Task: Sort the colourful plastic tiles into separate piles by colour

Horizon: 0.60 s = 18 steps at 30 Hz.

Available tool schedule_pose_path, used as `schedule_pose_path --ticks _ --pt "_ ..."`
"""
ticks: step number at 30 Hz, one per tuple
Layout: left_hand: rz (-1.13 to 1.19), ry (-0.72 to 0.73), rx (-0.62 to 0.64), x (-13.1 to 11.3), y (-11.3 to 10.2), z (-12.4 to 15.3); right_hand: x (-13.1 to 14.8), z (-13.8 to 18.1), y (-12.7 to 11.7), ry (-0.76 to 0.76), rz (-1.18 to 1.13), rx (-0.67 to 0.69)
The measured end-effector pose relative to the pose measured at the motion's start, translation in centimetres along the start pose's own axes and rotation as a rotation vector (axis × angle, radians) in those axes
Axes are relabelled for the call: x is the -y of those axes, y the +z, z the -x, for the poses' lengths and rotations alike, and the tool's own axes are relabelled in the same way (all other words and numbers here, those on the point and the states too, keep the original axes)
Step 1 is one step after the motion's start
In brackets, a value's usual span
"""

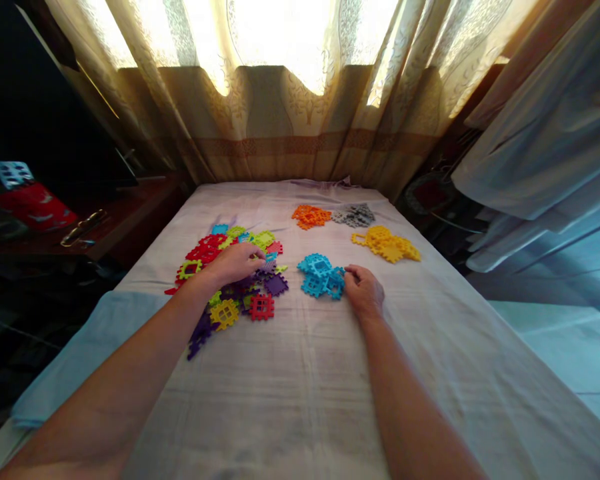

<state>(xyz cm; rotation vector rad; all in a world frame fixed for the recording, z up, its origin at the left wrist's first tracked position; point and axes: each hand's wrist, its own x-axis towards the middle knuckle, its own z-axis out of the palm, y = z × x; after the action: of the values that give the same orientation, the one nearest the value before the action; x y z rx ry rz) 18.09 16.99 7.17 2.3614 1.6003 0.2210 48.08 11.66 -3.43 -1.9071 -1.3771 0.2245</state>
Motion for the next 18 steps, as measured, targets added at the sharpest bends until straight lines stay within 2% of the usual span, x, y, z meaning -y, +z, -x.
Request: schedule_pose_path --ticks 5,10,15,18 --pt "0.068 0.143 -0.070 -4.8 2.9 -1.0 0.1 0.1 0.0 -0.007 -0.007 -0.014" --pt "0.090 0.250 -0.138 -8.3 5.9 -2.5 0.3 0.0 -0.2 0.009 -0.004 0.027" --pt "0.162 0.244 -0.201 -9.0 8.1 -2.6 0.3 -0.1 0.1 0.011 -0.024 0.026" --pt "0.213 0.251 -0.303 -7.7 8.9 -0.9 1.0 0.5 0.2 -0.171 -0.005 -0.021"
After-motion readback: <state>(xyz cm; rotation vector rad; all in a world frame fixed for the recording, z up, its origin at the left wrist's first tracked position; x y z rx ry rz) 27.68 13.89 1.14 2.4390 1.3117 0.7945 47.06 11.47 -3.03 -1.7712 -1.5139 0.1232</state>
